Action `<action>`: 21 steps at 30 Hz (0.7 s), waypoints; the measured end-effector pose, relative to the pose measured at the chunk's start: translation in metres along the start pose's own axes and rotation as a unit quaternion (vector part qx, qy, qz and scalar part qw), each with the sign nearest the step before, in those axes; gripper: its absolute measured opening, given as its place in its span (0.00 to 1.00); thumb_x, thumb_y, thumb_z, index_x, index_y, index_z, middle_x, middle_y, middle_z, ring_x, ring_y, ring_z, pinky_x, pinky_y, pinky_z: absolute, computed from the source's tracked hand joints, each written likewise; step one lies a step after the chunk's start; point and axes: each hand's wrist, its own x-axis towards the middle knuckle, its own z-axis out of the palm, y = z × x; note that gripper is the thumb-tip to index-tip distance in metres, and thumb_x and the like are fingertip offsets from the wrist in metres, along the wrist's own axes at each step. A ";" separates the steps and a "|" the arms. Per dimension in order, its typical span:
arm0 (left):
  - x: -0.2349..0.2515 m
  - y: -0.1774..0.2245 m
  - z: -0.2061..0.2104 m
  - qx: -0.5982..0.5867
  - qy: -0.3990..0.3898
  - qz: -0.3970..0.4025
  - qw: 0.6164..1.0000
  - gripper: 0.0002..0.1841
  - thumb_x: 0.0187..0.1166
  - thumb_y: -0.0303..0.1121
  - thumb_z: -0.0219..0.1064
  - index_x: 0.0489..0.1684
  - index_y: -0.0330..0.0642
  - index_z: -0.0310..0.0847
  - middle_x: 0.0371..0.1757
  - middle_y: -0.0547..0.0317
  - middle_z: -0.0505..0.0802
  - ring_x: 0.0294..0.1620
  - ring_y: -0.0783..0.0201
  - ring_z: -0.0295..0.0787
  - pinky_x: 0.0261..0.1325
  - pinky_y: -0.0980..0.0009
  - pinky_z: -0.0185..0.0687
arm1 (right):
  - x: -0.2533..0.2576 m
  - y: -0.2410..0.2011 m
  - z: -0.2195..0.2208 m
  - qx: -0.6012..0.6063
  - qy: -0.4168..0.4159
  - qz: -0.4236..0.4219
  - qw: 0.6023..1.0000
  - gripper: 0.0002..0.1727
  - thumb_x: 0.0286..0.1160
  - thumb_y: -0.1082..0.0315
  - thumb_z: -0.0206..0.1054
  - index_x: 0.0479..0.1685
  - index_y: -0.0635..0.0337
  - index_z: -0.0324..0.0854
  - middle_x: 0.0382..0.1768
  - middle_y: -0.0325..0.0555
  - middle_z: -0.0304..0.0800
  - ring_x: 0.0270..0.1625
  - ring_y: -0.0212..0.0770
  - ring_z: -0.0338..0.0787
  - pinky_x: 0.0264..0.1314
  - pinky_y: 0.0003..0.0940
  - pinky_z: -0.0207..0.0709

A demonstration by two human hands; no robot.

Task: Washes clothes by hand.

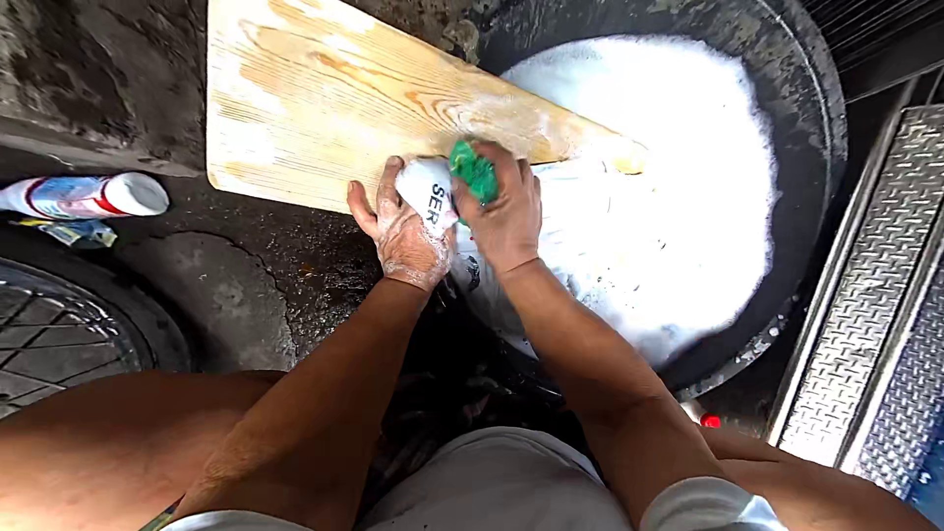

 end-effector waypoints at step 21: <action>0.004 0.075 -0.131 -0.335 -0.255 0.010 0.907 0.25 0.94 0.48 0.48 0.65 0.39 0.83 0.61 0.43 0.90 0.66 0.50 0.85 0.71 0.45 0.75 | -0.136 0.062 -0.136 0.230 -0.376 0.287 0.850 0.40 0.74 0.66 0.72 0.90 0.42 0.62 0.64 0.49 0.88 0.52 0.40 0.89 0.55 0.40 0.85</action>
